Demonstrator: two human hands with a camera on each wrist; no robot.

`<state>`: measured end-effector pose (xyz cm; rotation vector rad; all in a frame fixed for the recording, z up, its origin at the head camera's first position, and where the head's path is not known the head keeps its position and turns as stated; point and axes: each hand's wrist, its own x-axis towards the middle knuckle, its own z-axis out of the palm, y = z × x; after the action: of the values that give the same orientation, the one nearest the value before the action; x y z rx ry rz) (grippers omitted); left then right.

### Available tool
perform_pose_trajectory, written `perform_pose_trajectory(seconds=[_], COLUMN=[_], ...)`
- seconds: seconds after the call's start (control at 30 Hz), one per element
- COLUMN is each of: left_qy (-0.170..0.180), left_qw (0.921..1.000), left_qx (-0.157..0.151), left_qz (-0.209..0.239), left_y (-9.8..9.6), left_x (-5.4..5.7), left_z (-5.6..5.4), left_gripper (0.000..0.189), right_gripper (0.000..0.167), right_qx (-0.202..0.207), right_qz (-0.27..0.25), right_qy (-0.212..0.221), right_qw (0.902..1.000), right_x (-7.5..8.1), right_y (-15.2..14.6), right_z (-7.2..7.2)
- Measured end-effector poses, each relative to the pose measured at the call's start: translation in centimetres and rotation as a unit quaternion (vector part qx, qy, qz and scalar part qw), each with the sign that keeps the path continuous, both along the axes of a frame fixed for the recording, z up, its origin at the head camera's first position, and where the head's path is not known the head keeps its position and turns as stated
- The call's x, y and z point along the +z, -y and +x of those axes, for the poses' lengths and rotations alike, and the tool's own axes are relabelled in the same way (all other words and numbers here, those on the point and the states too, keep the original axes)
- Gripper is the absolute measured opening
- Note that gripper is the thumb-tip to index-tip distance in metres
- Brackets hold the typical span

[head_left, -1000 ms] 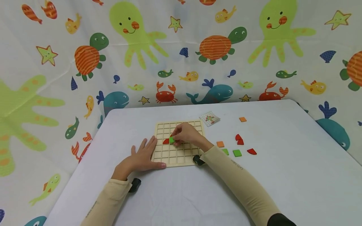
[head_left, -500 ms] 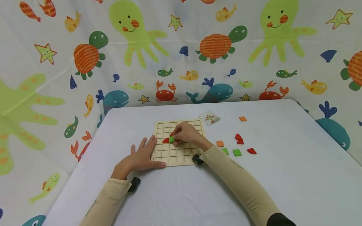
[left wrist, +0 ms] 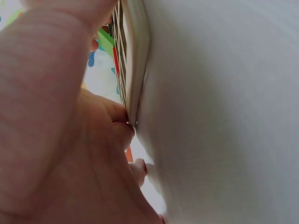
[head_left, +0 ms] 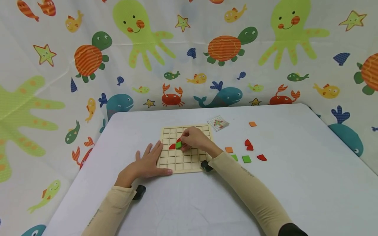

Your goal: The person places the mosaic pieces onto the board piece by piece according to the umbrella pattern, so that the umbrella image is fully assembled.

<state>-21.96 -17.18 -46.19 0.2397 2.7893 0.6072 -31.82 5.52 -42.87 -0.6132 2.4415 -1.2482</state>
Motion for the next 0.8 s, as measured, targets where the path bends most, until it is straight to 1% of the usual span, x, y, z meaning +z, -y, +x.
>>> perform_pose_trajectory(seconds=[0.07, 0.17, 0.43, 0.6, 0.7, 0.8], left_qy=[-0.001, -0.003, -0.004, -0.004, -0.001, 0.001], left_qw=[1.0, 1.0, 0.9999, 1.0, 1.0, 1.0], left_qx=[-0.001, -0.001, -0.003, -0.004, -0.003, -0.002], left_qz=[-0.001, -0.005, -0.009, -0.007, -0.005, 0.0], left_y=[0.0, -0.1, -0.2, -0.2, -0.2, -0.1], left_x=[0.0, 0.0, 0.2, 0.2, 0.2, 0.1], left_z=[0.0, 0.0, 0.0, 0.0, -0.1, -0.1], left_gripper=[0.13, 0.13, 0.129, 0.13, 0.131, 0.131], right_gripper=[0.02, 0.022, 0.028, 0.029, 0.029, 0.032], right_qx=[0.002, 0.005, 0.008, 0.012, 0.029, 0.06], right_qz=[-0.009, -0.018, -0.012, -0.022, -0.027, -0.035], right_qy=[0.016, 0.028, 0.012, 0.029, 0.034, 0.035], right_qw=[0.9998, 0.9994, 0.9998, 0.9993, 0.9986, 0.997], right_x=[0.0, 0.1, 0.3, 0.5, 0.7, 1.1], right_y=[-0.1, -0.2, -0.6, -1.1, -1.4, -1.8], right_z=[0.0, 0.1, 0.2, 0.1, -0.1, -0.2])
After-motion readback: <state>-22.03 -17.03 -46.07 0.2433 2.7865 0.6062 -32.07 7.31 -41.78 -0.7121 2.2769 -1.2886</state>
